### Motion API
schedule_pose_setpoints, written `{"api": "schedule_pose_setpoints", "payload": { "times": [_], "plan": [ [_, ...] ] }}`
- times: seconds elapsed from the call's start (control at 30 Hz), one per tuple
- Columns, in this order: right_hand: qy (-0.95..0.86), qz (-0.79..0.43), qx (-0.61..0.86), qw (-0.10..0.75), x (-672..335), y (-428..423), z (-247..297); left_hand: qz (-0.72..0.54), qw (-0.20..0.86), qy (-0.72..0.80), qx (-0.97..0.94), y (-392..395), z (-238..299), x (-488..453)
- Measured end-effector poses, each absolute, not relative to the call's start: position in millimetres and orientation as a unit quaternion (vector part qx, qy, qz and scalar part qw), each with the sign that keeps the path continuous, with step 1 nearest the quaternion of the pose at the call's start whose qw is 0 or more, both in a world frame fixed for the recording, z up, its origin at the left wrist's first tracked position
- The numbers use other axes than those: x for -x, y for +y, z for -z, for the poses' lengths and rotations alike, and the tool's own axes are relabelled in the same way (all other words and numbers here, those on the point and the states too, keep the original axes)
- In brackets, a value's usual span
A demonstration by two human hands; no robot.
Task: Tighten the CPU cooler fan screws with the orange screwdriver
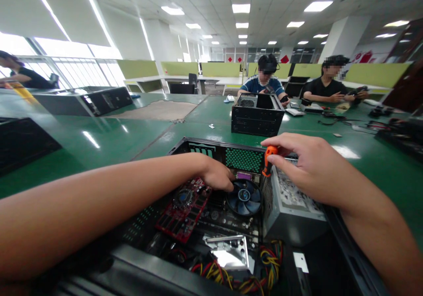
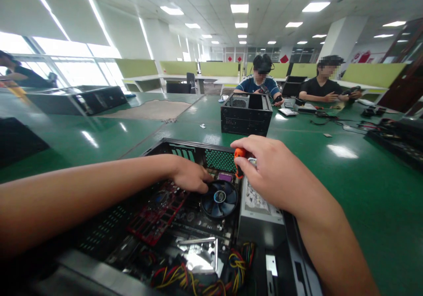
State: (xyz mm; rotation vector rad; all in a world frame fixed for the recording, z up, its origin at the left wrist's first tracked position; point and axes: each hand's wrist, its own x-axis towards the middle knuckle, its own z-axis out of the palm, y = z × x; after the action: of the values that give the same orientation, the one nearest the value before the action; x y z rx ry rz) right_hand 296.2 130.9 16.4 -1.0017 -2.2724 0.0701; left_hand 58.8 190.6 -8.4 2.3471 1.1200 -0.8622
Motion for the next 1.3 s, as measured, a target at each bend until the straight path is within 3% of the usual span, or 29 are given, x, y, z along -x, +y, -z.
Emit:
{"api": "schedule_pose_setpoints", "payload": {
  "times": [0.2,1.3],
  "plan": [
    [-0.837,-0.056,0.447,0.311,-297.0,129.2,-21.2,0.334,0.191,0.390,-0.836,187.5,-0.4,-65.0],
    [-0.873,-0.118,0.344,0.326,-295.2,122.0,-26.8,0.354,0.198,0.384,-0.830,187.8,-19.4,-62.7]
  ]
}}
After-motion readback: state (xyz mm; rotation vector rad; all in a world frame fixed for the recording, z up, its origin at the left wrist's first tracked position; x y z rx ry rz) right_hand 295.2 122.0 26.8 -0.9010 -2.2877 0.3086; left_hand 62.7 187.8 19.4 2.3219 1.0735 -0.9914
